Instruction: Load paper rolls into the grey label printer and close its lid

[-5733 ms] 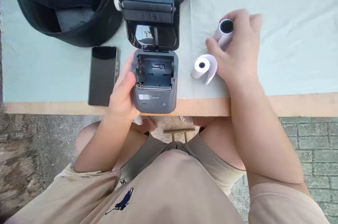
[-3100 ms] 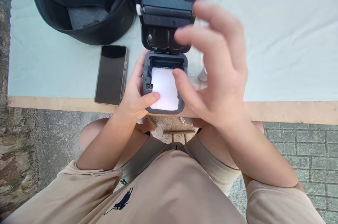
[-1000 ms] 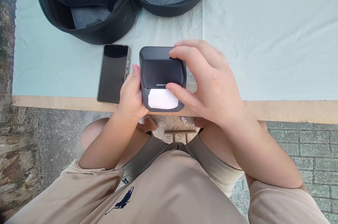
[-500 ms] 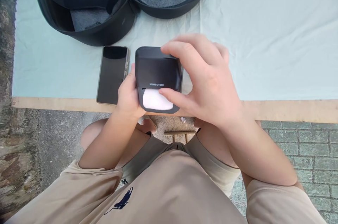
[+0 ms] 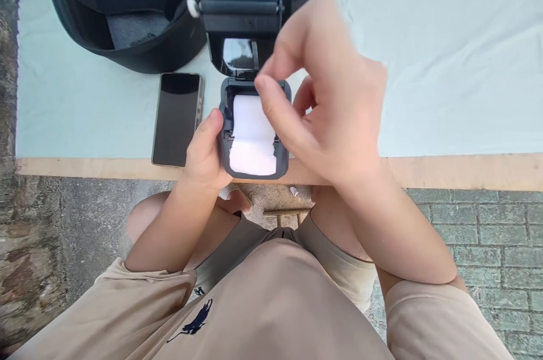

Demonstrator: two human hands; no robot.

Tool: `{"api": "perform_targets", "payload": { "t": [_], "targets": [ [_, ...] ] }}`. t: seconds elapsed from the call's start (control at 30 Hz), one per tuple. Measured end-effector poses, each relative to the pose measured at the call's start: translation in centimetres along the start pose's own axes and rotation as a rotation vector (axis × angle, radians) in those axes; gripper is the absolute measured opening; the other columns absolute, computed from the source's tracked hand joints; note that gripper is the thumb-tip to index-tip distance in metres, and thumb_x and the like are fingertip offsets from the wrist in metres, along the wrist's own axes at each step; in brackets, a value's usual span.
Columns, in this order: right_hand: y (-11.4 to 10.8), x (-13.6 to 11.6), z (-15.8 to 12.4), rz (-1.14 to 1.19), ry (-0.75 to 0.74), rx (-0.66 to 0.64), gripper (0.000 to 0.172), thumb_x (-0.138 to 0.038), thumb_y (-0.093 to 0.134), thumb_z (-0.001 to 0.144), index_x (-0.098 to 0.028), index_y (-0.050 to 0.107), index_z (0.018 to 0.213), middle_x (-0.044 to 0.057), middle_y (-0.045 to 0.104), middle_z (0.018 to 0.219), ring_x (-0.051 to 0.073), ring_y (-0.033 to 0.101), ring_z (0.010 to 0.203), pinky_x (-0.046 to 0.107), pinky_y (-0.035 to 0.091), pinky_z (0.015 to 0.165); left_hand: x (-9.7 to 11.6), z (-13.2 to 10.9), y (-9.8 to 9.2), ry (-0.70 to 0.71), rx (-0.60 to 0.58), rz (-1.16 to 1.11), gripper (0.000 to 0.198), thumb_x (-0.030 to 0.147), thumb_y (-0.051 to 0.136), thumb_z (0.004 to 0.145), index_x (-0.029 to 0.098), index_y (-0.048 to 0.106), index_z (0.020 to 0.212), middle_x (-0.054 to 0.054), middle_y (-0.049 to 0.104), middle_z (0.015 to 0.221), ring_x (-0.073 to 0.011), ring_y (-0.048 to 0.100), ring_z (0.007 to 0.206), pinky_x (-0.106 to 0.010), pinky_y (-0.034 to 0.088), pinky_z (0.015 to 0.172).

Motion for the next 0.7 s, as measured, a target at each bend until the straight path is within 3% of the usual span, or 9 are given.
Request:
{"api": "perform_targets", "payload": {
  "t": [0.1,0.23,0.53,0.7],
  "targets": [
    [0.1,0.7,0.3,-0.208,-0.091,-0.187,0.002,-0.024,0.061,0.085,-0.023,0.061,0.086,-0.005,0.065,0.072,0.009,0.051,0.053,0.028,0.036,0.053,0.1,0.0,0.1,0.045,-0.016,0.039,0.03,0.048,0.06,0.092,0.024,0.069,0.107,-0.003,0.074,0.115,-0.0279,0.053,0.141,-0.039,0.055,0.109],
    [0.5,1.0,0.7,-0.436,-0.1,-0.35,0.017,-0.027,0.058,0.084,-0.025,0.069,0.097,-0.001,0.069,0.075,0.013,0.054,0.057,0.029,0.027,0.051,0.2,-0.1,0.3,0.045,-0.056,0.037,0.031,0.049,0.059,0.092,0.024,0.069,0.109,-0.003,0.074,0.115,-0.0278,0.056,0.138,-0.038,0.055,0.108],
    [0.7,1.0,0.5,-0.584,-0.132,-0.443,0.026,-0.035,0.06,0.078,-0.03,0.065,0.103,0.0,0.065,0.072,0.015,0.051,0.054,0.027,0.014,0.053,0.3,0.0,0.5,0.066,-0.098,0.022,0.027,0.043,0.058,0.094,0.023,0.07,0.109,-0.002,0.073,0.118,-0.0269,0.056,0.138,-0.038,0.053,0.111],
    [1.2,1.0,0.4,-0.587,-0.131,-0.453,0.023,-0.034,0.059,0.078,-0.028,0.063,0.099,0.001,0.063,0.072,0.013,0.05,0.053,0.025,0.022,0.056,0.3,-0.1,0.5,0.053,-0.074,0.061,0.031,0.046,0.062,0.091,0.024,0.069,0.112,-0.004,0.073,0.116,-0.0292,0.057,0.137,-0.039,0.055,0.109]
  ]
}}
Point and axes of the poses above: each hand's wrist, its own z-axis towards the middle knuckle, its own y-axis out of the palm, x = y × z, the point moved 2 cm from there along z, towards the middle knuckle
